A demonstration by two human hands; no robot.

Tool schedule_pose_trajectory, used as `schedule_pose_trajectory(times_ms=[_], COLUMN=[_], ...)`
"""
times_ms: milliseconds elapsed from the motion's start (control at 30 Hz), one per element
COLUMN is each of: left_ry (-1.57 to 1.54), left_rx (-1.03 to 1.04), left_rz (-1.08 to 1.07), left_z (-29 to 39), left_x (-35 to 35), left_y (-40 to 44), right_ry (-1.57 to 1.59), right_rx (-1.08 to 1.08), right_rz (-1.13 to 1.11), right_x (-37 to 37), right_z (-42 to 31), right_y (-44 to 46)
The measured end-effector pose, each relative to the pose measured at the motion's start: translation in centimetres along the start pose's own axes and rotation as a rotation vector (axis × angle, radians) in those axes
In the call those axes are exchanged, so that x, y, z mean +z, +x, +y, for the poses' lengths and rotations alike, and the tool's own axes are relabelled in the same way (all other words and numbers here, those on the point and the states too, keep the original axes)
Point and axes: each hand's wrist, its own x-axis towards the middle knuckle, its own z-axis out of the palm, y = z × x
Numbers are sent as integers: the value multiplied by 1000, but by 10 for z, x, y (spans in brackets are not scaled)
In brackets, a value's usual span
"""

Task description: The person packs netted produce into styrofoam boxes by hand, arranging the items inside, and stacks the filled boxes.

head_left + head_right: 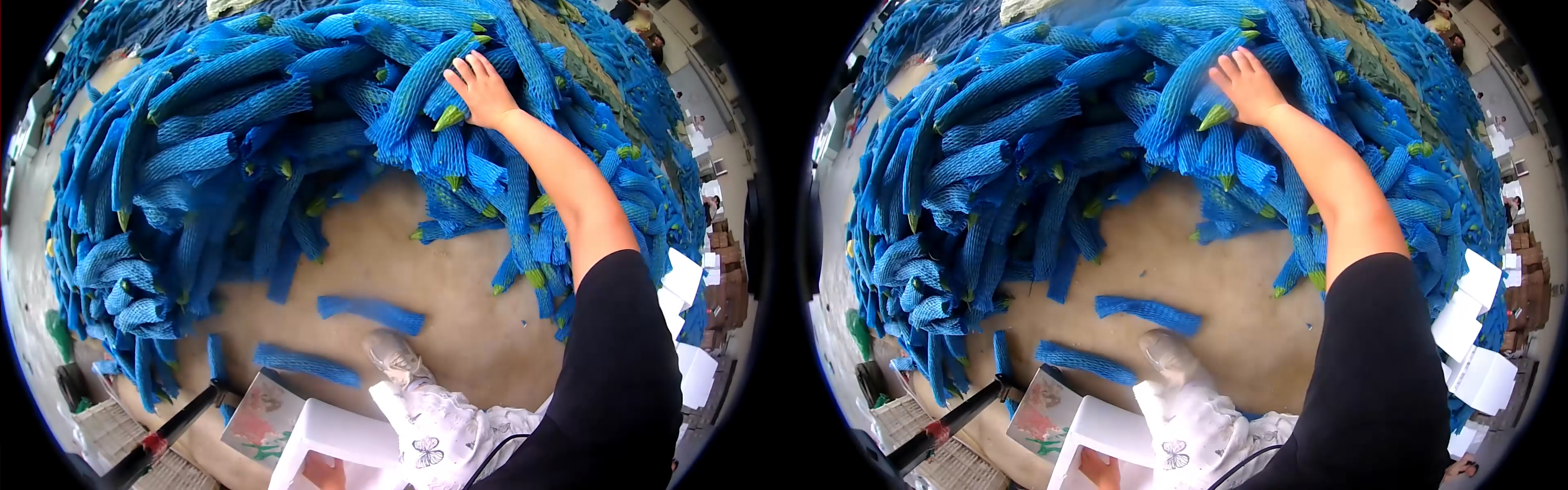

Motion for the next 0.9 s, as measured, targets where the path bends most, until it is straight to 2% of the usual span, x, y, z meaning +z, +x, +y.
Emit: schedule_pose_trajectory(times_ms=[67, 133, 200, 267, 300, 367, 400, 433, 500, 533, 600, 633, 667, 700, 733, 800, 867, 900], left_ry=[-10, -15, -13, -10, -7, -72, -135, -132, -106, -81, -76, -133, -175, -370, -392, -156, -317, -324], left_rx=[-3, -3, 1, 10, 13, -17, -41, -57, -28, -48, -41, -36, -24, -6, 97, 139, 37, 61], left_rz=[7, 7, 26, 46, 49, 31, 21, 25, -1, -52, -72, -127, -80, -118, -69, 93, 234, 223], left_z=[2, 3, -1, -8, -3, 11, 16, 16, 16, 11, 22, 18, 0, 1, 5, 19, 27, 25], left_x=[0, -1, 2, 5, 4, -6, -13, -11, -15, -10, -22, -18, 13, 7, 2, -23, -40, -39], left_y=[2, 2, 3, 2, 1, 3, 3, 4, 0, -3, -20, -28, -37, -43, -56, -84, -108, -114], right_ry=[24, -59, -60, 4, 92, 196, 235, 370, 612, 795, 1356, 1774, 1932, 2057, 2160, 2332, 2369, 2372], right_rx=[-15, -167, -170, -175, -185, -167, -210, -236, -132, -87, -166, -6, -25, -13, -43, -155, -288, -350], right_rz=[-23, 24, -79, -24, 140, 169, 274, 350, 420, 333, 322, -185, -399, -627, -745, -775, -777, -792], right_x=[11, 27, 14, 6, 6, -11, -16, -27, -67, -101, -127, -150, -157, -165, -164, -164, -210, -242], right_z=[11, 36, 46, 29, 17, -12, -32, -51, -92, -101, -109, -109, -110, -111, -124, -160, -191, -206], right_y=[0, -4, 6, 8, 0, -36, -59, -84, -122, -134, -142, -148, -141, -135, -133, -135, -139, -144])
